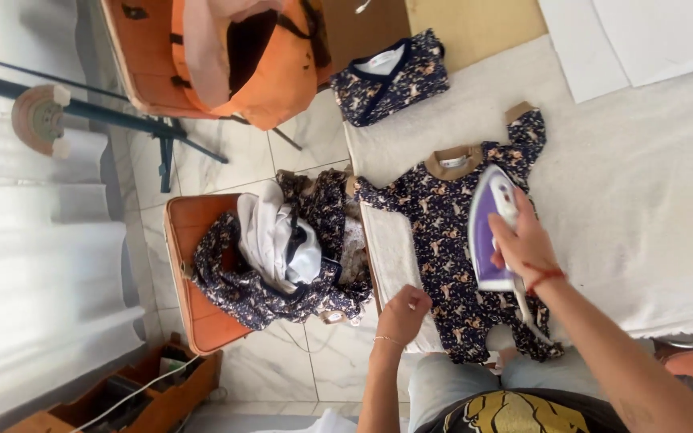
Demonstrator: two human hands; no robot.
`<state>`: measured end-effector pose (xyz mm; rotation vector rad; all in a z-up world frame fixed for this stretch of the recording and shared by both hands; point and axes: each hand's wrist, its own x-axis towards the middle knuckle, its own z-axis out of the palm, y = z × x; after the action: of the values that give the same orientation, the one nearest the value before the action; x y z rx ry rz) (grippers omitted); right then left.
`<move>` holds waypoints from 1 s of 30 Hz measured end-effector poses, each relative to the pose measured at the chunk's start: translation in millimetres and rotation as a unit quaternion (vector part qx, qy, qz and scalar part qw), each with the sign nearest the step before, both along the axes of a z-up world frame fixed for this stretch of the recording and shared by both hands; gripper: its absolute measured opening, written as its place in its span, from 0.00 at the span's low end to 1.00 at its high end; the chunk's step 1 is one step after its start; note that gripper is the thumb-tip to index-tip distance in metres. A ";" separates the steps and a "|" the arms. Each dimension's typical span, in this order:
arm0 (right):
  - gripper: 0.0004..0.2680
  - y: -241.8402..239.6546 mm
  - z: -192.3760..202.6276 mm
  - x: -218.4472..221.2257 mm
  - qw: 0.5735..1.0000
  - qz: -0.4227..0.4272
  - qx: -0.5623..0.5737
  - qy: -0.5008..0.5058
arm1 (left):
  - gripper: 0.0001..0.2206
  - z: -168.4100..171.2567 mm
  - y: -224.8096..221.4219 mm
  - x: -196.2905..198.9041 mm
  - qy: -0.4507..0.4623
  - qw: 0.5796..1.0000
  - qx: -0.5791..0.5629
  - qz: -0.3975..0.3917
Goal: Ironing and folding baby onesies on a flat surface in a sewing factory environment.
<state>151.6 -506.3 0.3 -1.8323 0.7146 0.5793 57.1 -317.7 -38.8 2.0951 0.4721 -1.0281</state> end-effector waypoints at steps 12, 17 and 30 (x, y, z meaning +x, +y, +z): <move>0.22 -90.8 47.3 -33.9 0.966 0.131 -0.091 0.201 | 0.23 17.8 -39.0 98.4 -0.015 0.921 -0.087 0.379; 0.22 -171.0 0.6 -51.0 0.988 0.003 -0.139 0.067 | 0.18 -31.2 -41.6 114.8 -0.028 0.919 -0.029 0.392; 0.11 -373.6 -313.6 -131.2 0.933 -0.166 -0.007 -0.320 | 0.12 34.5 -59.7 87.5 -0.003 0.799 -0.307 0.518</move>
<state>20.4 -879.9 -313.2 -1.7148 0.5528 -0.2482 144.6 -377.4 -4.4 0.9693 0.9725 -0.3976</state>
